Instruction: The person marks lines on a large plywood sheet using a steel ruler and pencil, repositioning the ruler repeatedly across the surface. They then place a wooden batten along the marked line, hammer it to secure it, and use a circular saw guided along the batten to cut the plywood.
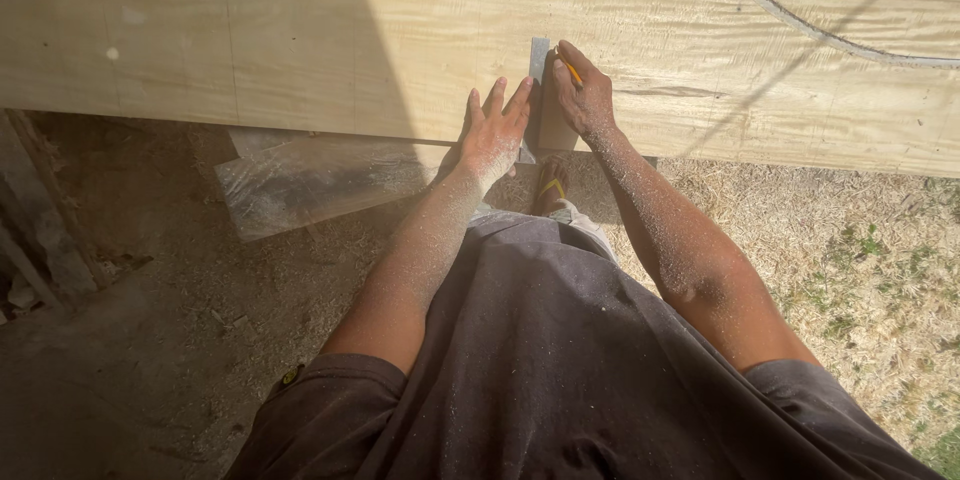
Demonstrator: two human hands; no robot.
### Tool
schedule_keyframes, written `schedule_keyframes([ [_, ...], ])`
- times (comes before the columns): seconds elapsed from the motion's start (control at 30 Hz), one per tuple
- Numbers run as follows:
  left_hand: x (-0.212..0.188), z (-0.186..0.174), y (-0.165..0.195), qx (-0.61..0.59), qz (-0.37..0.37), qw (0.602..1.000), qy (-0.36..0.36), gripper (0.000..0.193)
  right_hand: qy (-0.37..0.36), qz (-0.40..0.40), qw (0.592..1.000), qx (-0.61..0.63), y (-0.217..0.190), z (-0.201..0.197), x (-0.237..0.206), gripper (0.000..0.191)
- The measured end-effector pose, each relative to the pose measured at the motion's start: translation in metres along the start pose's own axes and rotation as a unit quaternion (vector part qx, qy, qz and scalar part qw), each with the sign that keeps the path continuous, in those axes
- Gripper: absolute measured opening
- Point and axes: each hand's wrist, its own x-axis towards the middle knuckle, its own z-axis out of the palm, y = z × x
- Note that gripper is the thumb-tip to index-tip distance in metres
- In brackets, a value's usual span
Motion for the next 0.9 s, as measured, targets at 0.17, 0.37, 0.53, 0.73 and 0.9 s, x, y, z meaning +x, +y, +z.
schedule_keyframes([
  [0.17, 0.001, 0.001, -0.001, 0.007, 0.003, 1.0, 0.008, 0.127, -0.02, -0.018, 0.998, -0.055, -0.008, -0.002, 0.003, 0.05],
  [0.37, 0.003, 0.003, 0.002, 0.023, 0.001, 1.0, 0.006, 0.126, -0.032, -0.016, 0.997, -0.07, -0.009, -0.004, 0.009, 0.049],
  [0.53, 0.004, 0.0, 0.0, 0.033, 0.001, 0.999, 0.021, 0.127, -0.047, -0.01, 0.995, -0.086, -0.012, -0.01, 0.019, 0.048],
  [0.73, 0.007, 0.015, 0.003, 0.001, -0.001, 1.0, -0.022, 0.126, -0.085, 0.002, 0.986, -0.145, -0.013, -0.013, -0.003, 0.046],
  [0.9, 0.013, 0.038, 0.004, 0.037, -0.017, 0.994, 0.106, 0.118, -0.147, -0.003, 0.975, -0.166, -0.008, -0.013, -0.057, 0.048],
])
